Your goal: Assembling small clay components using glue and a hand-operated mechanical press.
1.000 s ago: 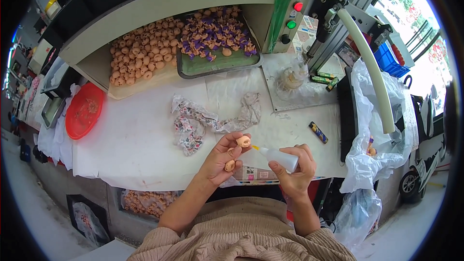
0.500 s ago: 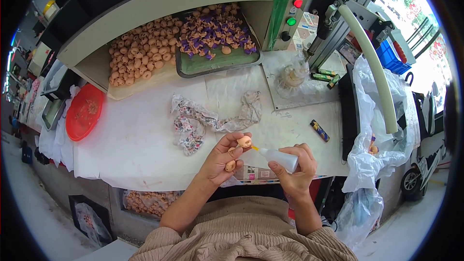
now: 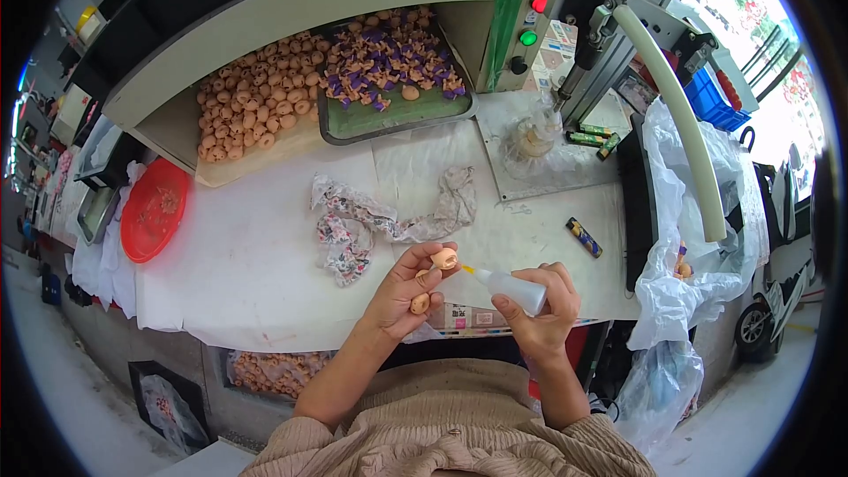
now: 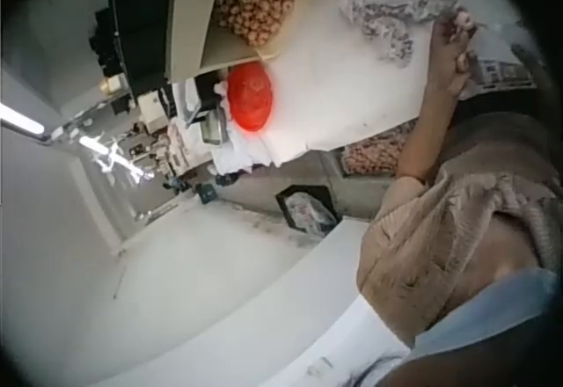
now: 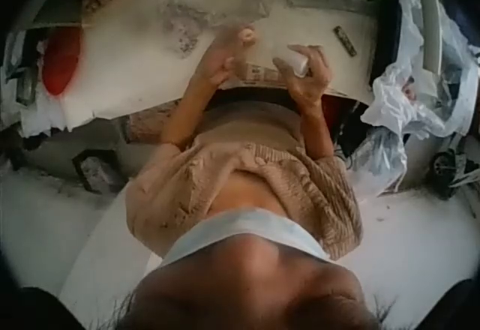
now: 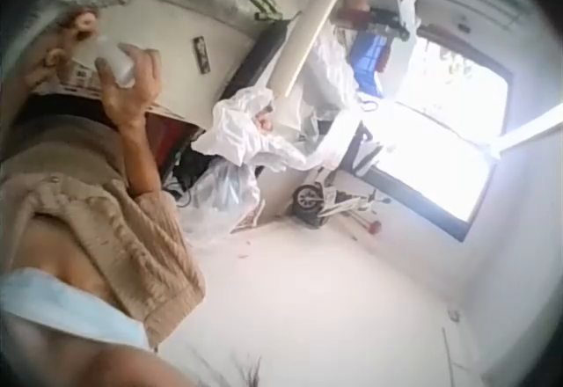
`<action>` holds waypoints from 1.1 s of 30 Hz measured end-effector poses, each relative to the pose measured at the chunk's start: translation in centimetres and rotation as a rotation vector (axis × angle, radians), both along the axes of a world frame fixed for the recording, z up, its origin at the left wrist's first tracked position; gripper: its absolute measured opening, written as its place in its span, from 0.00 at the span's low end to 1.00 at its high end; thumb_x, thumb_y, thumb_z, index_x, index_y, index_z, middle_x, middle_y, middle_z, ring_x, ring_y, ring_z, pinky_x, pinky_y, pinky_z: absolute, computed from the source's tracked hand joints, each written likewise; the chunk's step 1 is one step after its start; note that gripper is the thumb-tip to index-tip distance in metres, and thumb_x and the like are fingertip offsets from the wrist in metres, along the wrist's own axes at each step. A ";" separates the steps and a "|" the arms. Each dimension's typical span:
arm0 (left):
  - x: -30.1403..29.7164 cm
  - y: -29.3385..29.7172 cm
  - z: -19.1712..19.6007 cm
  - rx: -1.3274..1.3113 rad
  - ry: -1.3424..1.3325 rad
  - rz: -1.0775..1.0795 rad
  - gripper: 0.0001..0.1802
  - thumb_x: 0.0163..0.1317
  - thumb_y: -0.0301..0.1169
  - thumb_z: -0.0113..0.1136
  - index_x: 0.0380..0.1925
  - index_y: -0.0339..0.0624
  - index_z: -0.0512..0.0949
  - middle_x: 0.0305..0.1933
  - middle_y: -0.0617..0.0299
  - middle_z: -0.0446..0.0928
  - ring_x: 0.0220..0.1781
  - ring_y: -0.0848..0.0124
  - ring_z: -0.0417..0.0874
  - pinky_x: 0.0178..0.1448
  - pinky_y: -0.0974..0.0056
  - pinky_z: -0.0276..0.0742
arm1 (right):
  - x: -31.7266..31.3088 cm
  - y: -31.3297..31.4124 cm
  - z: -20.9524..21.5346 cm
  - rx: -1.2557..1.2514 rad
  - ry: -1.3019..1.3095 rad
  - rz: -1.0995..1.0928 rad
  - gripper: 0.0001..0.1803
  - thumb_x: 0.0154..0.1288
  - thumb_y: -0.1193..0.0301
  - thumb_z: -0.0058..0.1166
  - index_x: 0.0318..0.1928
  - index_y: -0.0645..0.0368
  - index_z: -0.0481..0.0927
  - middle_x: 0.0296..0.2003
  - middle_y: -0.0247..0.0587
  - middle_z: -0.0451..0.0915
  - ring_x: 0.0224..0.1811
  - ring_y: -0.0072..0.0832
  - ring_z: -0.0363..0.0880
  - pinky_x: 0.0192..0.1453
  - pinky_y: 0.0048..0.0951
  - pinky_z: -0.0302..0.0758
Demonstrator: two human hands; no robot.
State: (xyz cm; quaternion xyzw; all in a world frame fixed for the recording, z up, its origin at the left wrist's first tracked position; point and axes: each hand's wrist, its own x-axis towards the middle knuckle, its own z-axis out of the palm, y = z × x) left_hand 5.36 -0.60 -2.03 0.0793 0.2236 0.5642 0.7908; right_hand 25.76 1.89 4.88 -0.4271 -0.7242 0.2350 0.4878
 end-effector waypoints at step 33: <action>-3.8 -1.9 3.2 -0.080 -0.383 0.037 0.17 0.70 0.33 0.50 0.58 0.46 0.69 0.50 0.56 0.74 0.47 0.70 0.76 0.29 0.75 0.71 | -4.7 6.4 -2.3 -0.222 -0.241 -0.001 0.12 0.57 0.72 0.61 0.40 0.63 0.77 0.37 0.47 0.79 0.37 0.39 0.76 0.43 0.33 0.72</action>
